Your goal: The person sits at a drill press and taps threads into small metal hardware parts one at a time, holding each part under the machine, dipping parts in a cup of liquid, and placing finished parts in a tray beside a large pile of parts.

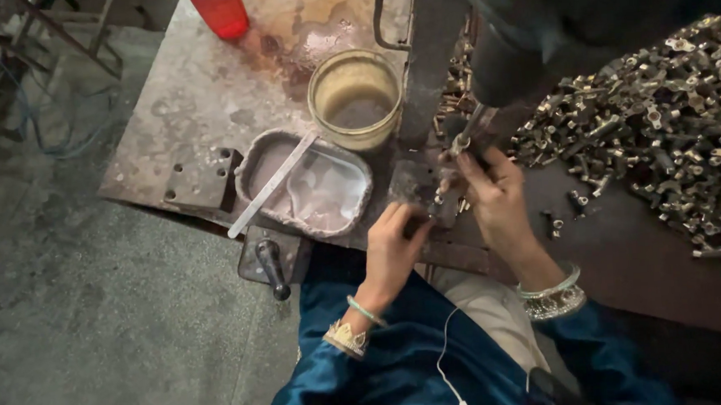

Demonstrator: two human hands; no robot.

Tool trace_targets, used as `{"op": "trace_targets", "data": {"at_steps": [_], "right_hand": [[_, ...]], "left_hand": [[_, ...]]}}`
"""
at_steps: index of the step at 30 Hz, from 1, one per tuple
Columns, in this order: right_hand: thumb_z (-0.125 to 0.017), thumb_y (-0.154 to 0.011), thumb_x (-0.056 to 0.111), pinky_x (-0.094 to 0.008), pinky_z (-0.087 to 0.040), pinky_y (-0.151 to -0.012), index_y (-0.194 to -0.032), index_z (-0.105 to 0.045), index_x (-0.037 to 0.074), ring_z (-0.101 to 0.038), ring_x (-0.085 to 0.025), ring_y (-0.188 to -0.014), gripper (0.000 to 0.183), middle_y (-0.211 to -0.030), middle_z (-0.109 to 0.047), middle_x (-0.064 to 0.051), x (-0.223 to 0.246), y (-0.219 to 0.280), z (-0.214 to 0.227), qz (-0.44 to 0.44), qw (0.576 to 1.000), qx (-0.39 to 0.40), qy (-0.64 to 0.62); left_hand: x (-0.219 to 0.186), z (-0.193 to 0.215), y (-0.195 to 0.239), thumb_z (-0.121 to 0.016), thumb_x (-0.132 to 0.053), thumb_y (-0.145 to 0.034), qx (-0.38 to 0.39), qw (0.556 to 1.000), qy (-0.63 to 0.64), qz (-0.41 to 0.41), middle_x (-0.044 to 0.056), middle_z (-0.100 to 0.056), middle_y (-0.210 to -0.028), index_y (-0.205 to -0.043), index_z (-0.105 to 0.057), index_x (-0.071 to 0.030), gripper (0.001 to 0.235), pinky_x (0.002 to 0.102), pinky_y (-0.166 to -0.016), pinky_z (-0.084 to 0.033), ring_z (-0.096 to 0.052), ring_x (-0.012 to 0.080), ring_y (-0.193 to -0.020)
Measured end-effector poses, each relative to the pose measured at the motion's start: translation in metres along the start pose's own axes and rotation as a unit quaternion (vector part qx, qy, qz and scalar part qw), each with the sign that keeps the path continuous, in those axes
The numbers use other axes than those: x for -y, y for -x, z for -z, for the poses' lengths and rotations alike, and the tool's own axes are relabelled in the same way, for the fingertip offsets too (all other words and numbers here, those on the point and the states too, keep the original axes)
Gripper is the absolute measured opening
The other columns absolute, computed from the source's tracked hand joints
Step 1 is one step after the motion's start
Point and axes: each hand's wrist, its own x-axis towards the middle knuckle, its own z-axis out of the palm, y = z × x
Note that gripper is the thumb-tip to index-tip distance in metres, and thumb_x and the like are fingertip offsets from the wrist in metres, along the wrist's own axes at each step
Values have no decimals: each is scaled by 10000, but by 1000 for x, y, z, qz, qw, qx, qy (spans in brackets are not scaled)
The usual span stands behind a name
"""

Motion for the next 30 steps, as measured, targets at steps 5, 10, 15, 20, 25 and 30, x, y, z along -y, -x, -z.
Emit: {"op": "trace_targets", "data": {"at_steps": [5,10,15,20,25,30], "right_hand": [[-608,-1058,91,-320,-595,-798,-1235,-676,15,-706,-167,-949,204,-1099,-737,-100,2,0,-2,-24,999,-22,9],[-611,-1043,90,-303,-595,-786,-1237,-682,19,-699,-147,-918,219,-1086,-743,-87,2,1,-10,-21,999,-43,18],[-618,-1029,88,-289,-574,-747,-1226,-678,1,-678,-129,-876,224,-1069,-739,-76,-10,5,-6,-8,998,-55,37],[-610,-1046,101,-291,-576,-738,-1224,-682,-14,-671,-138,-839,224,-1049,-738,-85,-3,1,-8,-5,998,-50,48],[-597,-1048,102,-292,-575,-741,-1229,-676,-18,-671,-135,-845,231,-1067,-739,-83,-1,1,-11,-19,998,-50,33],[-595,-1058,88,-303,-576,-726,-1250,-664,-23,-663,-140,-833,232,-1068,-714,-83,-4,7,-13,-8,999,-45,6]], "left_hand": [[-10,9,-12,-769,-79,-861,18,998,-55,-20,127,-615,-958,-1030,-644,-42,213,405,-734,-532,-646,330,-880],[-11,3,-44,-735,-100,-856,12,982,-171,-76,131,-616,-1057,-1136,-639,-25,305,435,-811,-518,-588,360,-987],[-10,-4,-49,-740,-79,-754,70,959,-269,-64,119,-653,-1012,-1039,-694,-74,289,429,-838,-523,-573,363,-1015],[-2,5,-31,-743,-101,-900,32,988,81,131,69,-729,-1005,-1177,-708,-34,287,317,-829,-558,-668,212,-949],[-9,18,-2,-716,-95,-938,12,919,306,249,59,-749,-1063,-1281,-658,-2,360,261,-840,-576,-696,124,-976],[1,15,14,-722,-82,-922,8,888,340,311,72,-739,-1054,-1303,-637,2,400,279,-794,-589,-706,138,-950]]}}
